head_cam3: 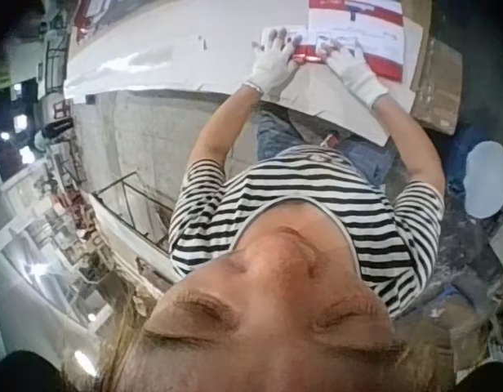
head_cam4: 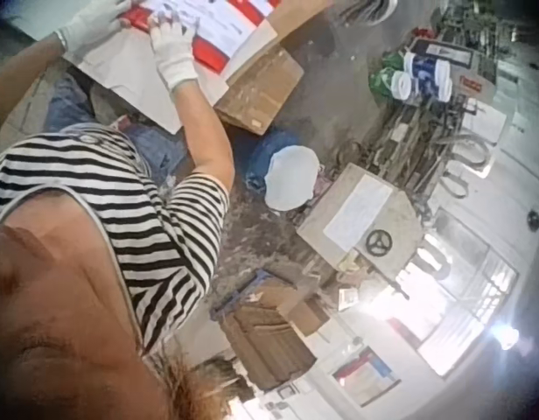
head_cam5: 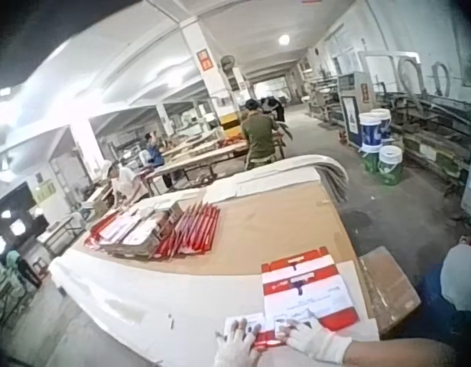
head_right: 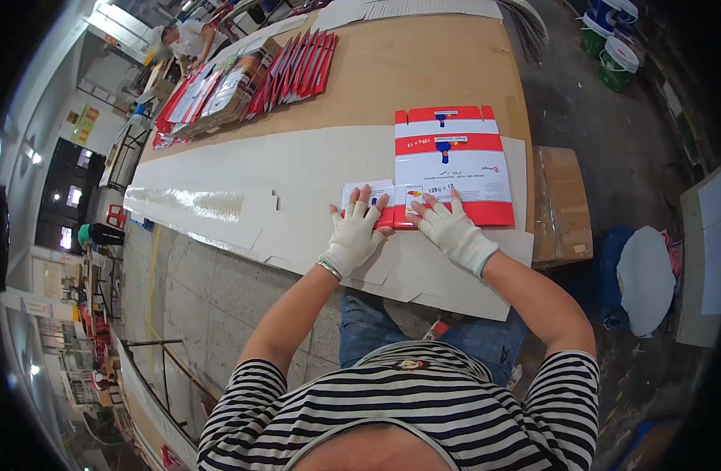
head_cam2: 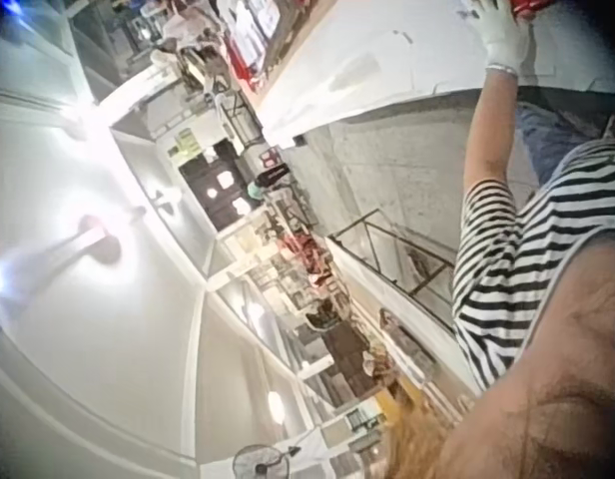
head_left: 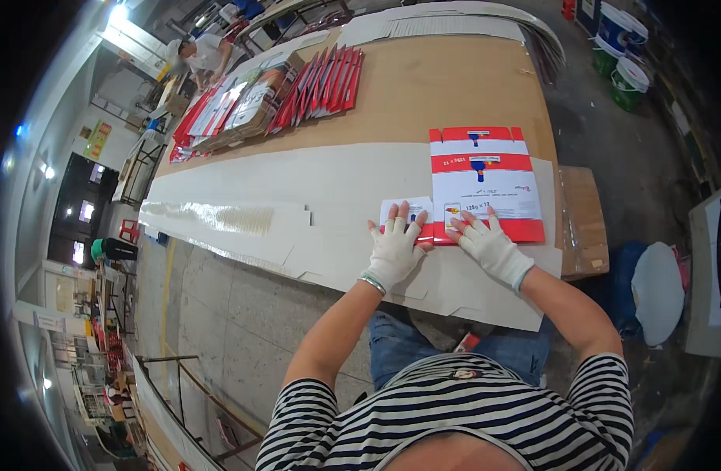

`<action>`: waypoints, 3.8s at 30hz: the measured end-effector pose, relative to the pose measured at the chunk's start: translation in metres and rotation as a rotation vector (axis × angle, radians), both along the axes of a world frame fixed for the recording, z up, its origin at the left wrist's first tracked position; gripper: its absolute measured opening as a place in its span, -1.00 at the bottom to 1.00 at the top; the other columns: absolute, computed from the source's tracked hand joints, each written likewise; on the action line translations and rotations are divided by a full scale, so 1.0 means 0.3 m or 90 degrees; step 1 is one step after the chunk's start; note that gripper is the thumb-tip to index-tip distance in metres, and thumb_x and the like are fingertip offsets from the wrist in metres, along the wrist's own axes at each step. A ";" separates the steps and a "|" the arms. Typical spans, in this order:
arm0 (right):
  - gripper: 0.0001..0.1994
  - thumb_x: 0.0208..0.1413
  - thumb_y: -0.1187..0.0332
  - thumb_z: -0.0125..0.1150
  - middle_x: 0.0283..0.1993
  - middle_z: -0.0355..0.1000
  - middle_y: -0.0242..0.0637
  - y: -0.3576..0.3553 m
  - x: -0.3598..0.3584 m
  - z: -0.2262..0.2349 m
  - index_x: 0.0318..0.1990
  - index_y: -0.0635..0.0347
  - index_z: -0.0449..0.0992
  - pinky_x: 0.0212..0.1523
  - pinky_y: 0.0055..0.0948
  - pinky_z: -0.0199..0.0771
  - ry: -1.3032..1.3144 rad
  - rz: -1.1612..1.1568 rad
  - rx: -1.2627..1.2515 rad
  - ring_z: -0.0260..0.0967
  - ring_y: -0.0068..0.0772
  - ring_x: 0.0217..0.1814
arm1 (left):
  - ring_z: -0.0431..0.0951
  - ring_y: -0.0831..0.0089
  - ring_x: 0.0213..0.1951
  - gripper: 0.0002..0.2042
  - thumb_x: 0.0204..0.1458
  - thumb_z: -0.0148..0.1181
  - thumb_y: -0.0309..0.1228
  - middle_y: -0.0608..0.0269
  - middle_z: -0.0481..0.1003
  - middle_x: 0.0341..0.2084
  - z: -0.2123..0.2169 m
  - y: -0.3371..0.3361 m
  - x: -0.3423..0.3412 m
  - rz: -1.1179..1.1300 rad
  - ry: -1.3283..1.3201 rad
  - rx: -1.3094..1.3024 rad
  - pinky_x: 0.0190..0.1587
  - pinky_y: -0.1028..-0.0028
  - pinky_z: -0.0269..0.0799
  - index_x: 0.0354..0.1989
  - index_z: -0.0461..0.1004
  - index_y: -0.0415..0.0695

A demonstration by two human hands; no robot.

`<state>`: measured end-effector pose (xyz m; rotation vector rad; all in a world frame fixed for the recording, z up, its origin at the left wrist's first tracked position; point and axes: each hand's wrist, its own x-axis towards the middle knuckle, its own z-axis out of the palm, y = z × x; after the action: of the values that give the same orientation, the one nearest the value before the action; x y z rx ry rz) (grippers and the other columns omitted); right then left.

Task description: The person folds cardboard box blanks along their crease lines and flaps by hand on a workbench.

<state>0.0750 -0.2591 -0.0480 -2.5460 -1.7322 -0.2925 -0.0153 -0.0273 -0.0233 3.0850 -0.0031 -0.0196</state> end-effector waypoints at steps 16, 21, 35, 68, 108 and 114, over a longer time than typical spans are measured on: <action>-0.44 0.14 0.37 0.00 0.42 0.11 -0.30 0.007 0.007 0.014 0.34 0.00 0.18 0.34 0.36 -0.15 0.036 0.017 -0.043 -0.05 -0.19 0.50 | -0.24 0.08 0.45 -0.29 0.03 0.09 0.12 0.03 -0.10 0.42 -0.008 -0.013 0.023 0.122 0.050 -0.162 0.28 -0.36 -0.47 0.35 0.18 0.11; -0.44 0.13 0.39 0.00 0.41 0.12 -0.28 0.005 0.035 0.023 0.34 0.00 0.18 0.34 0.36 -0.14 0.042 0.020 -0.062 -0.06 -0.17 0.50 | -0.25 0.00 0.44 -0.35 -0.02 0.19 0.07 0.04 -0.09 0.42 0.050 -0.033 0.106 0.191 0.056 -0.207 0.31 -0.29 -0.49 0.29 0.28 0.21; -0.63 0.22 0.30 0.09 0.03 0.44 -0.13 -0.197 -0.133 0.220 0.14 0.21 0.39 -0.04 -0.31 0.46 0.767 -0.306 0.140 0.38 -0.35 0.08 | 0.59 0.31 -0.38 -0.60 0.11 0.11 -0.02 0.20 0.62 -0.42 0.231 0.059 0.284 0.160 0.155 -0.437 -0.26 0.44 0.47 -0.12 0.62 -0.06; -0.63 0.09 0.39 0.16 -0.14 0.53 -0.19 1.361 1.301 -0.106 0.07 0.30 0.48 -0.12 -0.43 0.42 0.628 -0.251 0.515 0.46 -0.43 -0.20 | 0.03 0.13 0.38 -0.24 -0.18 0.25 -0.01 0.14 0.13 0.34 0.009 0.345 -0.209 0.103 -0.034 -0.278 0.35 -0.01 -0.07 0.22 0.30 -0.17; -0.61 -0.04 0.68 0.04 0.04 0.50 -0.15 -0.511 -0.204 0.228 -0.03 0.20 0.53 0.32 -0.19 0.18 0.367 -0.173 0.336 0.39 -0.12 0.17 | 0.36 0.25 0.14 -0.59 -0.14 0.27 -0.34 0.25 0.45 0.05 0.091 0.134 -0.140 -0.172 0.018 -0.208 0.21 0.30 0.27 -0.04 0.53 -0.07; -0.59 -0.09 0.65 0.11 -0.01 0.47 -0.11 -0.604 -0.251 0.087 0.00 0.20 0.51 0.33 -0.13 0.16 0.251 -0.193 0.306 0.37 -0.02 0.13 | 0.41 0.22 0.02 -0.85 -0.04 0.25 -0.33 0.20 0.51 -0.16 0.042 0.111 -0.109 -0.048 -0.044 -0.474 0.05 0.28 0.36 -0.38 0.62 -0.12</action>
<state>-0.0002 -0.4401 -0.0219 -2.2964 -0.9971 -0.1738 -0.0479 0.0060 -0.0107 2.3378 -0.1033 0.0700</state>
